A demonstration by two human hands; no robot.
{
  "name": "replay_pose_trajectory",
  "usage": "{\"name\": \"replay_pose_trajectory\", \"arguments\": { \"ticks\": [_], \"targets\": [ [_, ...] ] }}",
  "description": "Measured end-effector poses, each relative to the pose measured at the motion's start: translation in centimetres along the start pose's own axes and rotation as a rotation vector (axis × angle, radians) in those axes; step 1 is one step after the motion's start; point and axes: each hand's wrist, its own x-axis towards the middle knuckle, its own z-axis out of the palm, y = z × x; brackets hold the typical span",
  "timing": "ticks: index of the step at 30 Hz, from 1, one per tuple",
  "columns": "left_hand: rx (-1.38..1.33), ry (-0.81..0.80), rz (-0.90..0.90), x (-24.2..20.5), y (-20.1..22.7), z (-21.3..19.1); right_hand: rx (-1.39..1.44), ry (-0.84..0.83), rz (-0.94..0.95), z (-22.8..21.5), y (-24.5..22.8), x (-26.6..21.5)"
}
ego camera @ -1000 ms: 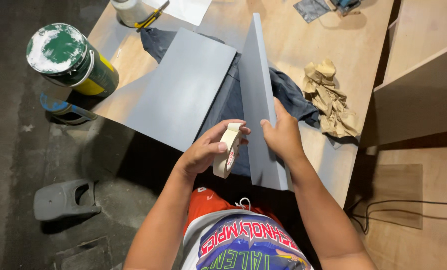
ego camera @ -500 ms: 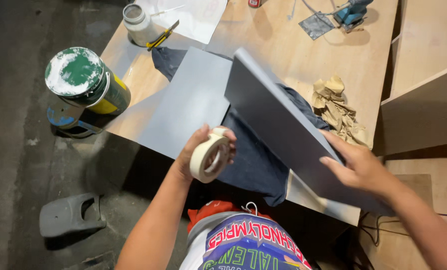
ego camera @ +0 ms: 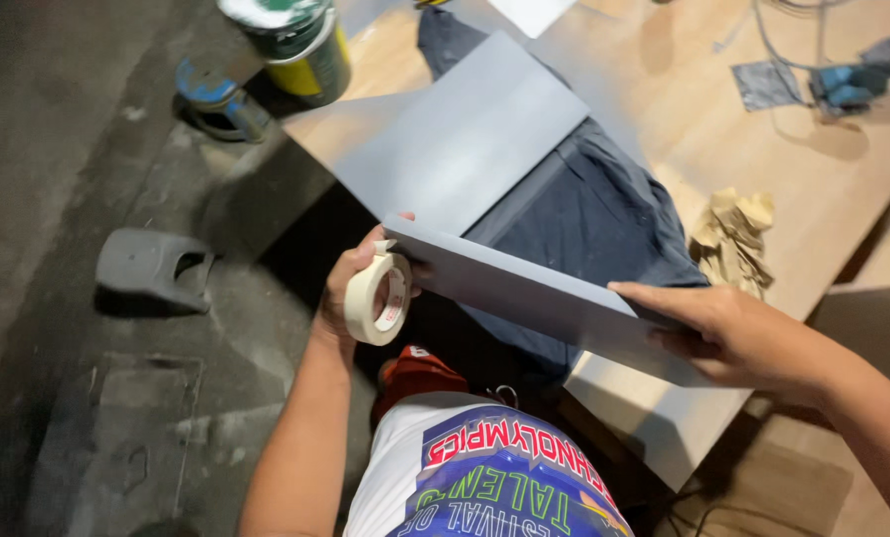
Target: The person applies masking tape along the edges of two gray rectangular panels on a workbench. They smooth the tape, cut it with a utility knife, and reposition the panels to continue taping the remaining edges.
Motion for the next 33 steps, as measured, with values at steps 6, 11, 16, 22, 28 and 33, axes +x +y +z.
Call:
{"name": "replay_pose_trajectory", "arguments": {
  "ticks": [6, 11, 16, 22, 28, 33],
  "targets": [
    [0.174, 0.389, 0.272, -2.9, -5.0, -4.3, -0.136, -0.045, 0.013, -1.0, 2.7, 5.7],
    [0.307, 0.428, 0.264, -5.3, -5.9, -2.7, 0.113, -0.046, 0.090, -1.5, 4.8, 8.4],
    [0.317, 0.349, 0.276, -6.8, -6.8, -2.3, 0.252, -0.045, 0.198, -1.3, 5.5, 9.2],
    [0.410, 0.357, 0.148, -8.7, -6.9, -0.8, 0.095, 0.014, 0.363, -0.9, 2.9, 9.7],
    [0.504, 0.270, 0.110, -9.0, -6.1, -1.8, -0.032, 0.172, 0.293, 1.0, 0.9, 8.6],
    [0.513, 0.231, 0.077, -8.9, -6.1, -3.6, -0.373, 0.383, 0.245, 9.1, -0.9, 9.3]
  ]
}}
